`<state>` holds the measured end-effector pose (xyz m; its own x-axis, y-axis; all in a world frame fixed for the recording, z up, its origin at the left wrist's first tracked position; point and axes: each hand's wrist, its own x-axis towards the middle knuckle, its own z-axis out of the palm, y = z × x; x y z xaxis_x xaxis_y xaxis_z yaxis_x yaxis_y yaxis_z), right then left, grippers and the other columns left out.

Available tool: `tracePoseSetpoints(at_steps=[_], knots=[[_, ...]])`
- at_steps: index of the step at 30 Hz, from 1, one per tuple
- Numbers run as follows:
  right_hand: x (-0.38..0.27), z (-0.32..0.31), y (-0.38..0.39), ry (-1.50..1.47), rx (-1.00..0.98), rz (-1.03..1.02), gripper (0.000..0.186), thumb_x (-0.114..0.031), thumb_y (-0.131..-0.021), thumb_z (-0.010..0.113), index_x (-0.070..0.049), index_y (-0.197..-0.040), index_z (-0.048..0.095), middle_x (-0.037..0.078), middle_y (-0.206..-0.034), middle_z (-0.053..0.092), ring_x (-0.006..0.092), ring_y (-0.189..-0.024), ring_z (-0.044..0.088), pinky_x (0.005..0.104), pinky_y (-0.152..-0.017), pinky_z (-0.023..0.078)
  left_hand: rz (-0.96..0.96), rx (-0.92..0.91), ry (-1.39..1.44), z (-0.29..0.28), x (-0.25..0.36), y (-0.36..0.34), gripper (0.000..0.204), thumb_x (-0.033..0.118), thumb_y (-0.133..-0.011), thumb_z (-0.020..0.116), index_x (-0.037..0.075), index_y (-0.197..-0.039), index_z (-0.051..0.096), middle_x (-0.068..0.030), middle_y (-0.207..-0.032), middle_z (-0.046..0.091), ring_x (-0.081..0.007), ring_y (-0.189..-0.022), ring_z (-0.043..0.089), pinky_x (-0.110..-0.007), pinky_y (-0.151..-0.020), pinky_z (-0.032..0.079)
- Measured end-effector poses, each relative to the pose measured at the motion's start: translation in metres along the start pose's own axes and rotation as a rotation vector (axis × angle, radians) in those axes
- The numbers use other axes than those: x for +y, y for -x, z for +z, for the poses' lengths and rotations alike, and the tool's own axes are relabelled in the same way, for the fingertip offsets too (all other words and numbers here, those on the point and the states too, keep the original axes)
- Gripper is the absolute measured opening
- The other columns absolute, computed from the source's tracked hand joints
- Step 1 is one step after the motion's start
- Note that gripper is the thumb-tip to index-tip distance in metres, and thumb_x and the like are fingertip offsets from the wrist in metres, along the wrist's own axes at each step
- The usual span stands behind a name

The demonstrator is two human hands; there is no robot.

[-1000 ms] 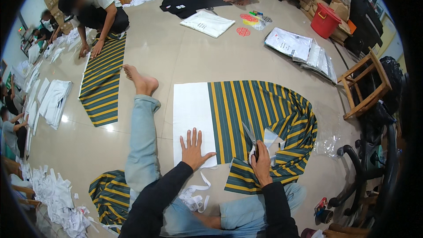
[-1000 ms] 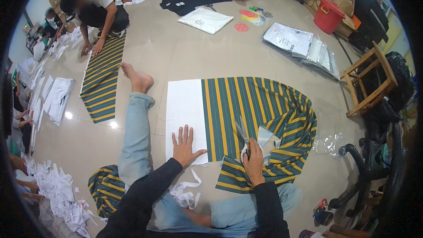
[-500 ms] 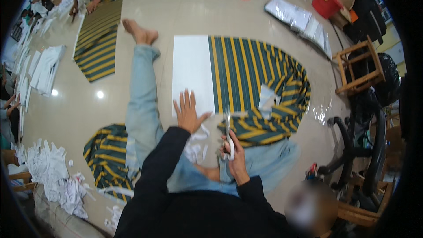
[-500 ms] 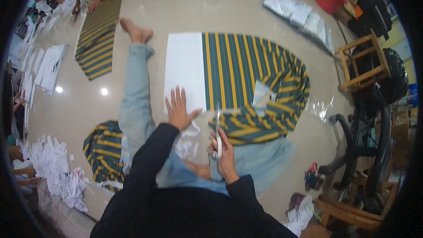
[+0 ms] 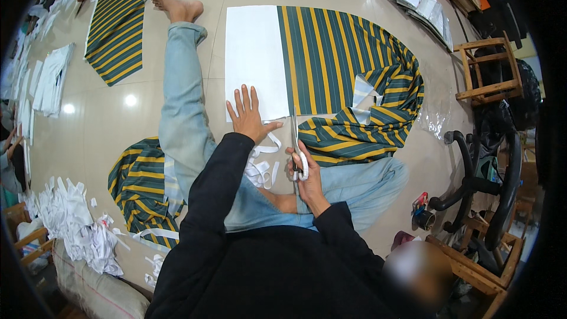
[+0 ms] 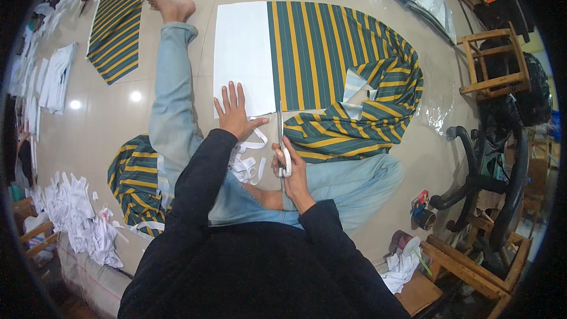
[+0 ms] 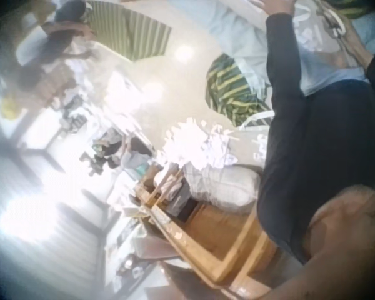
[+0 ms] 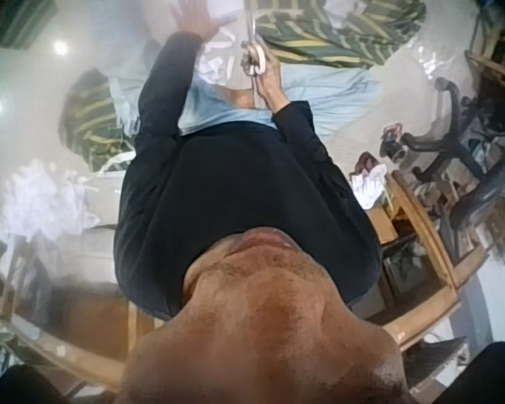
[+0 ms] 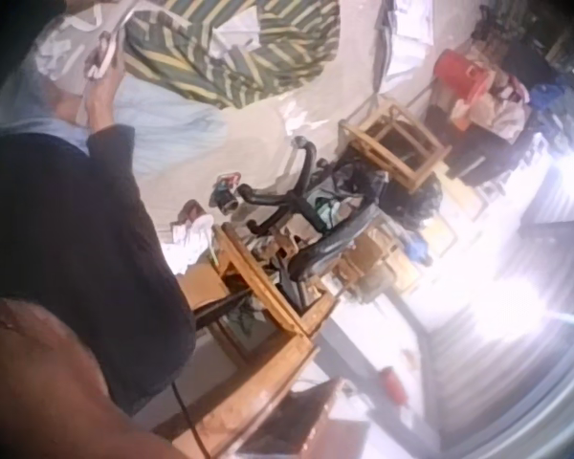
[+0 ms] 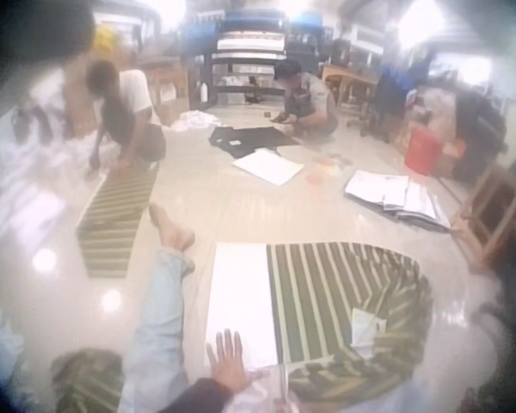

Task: The person sits on the floor and uses scissors to cut a large piece of striped fabric along a white paper template. They trim the edges of the fabric to match the template shape, then remove the template and set the cut fabric aside.

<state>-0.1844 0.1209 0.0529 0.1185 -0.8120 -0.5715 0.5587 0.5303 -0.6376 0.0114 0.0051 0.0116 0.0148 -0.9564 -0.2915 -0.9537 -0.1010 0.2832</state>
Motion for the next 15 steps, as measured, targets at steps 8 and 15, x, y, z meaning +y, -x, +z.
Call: tracePoseSetpoints(at_steps=[8,15], knots=[[0.003,0.002,-0.011,0.076,0.011,-0.029,0.057,-0.008,-0.093,0.071,-0.008,-0.147,0.051,0.01,-0.12,0.066,0.0093,-0.073,0.059,0.0234,-0.06,0.048,0.012,0.039,0.072,0.004,0.0,0.0,0.143,0.084,-0.067,0.067,-0.002,-0.159,0.0,-0.028,-0.165,-0.007,-0.0439,-0.152,-0.018,-0.069,-0.115,-0.008],[0.007,0.009,-0.019,0.117,0.038,-0.073,0.059,-0.009,-0.091,0.073,-0.008,-0.146,0.051,0.009,-0.114,0.068,0.0073,-0.068,0.057,0.0218,-0.057,0.048,0.004,0.049,0.05,0.008,-0.004,-0.001,0.143,0.085,-0.067,0.066,-0.002,-0.159,0.0,-0.0274,-0.165,-0.007,-0.0436,-0.152,-0.017,-0.068,-0.115,-0.008]])
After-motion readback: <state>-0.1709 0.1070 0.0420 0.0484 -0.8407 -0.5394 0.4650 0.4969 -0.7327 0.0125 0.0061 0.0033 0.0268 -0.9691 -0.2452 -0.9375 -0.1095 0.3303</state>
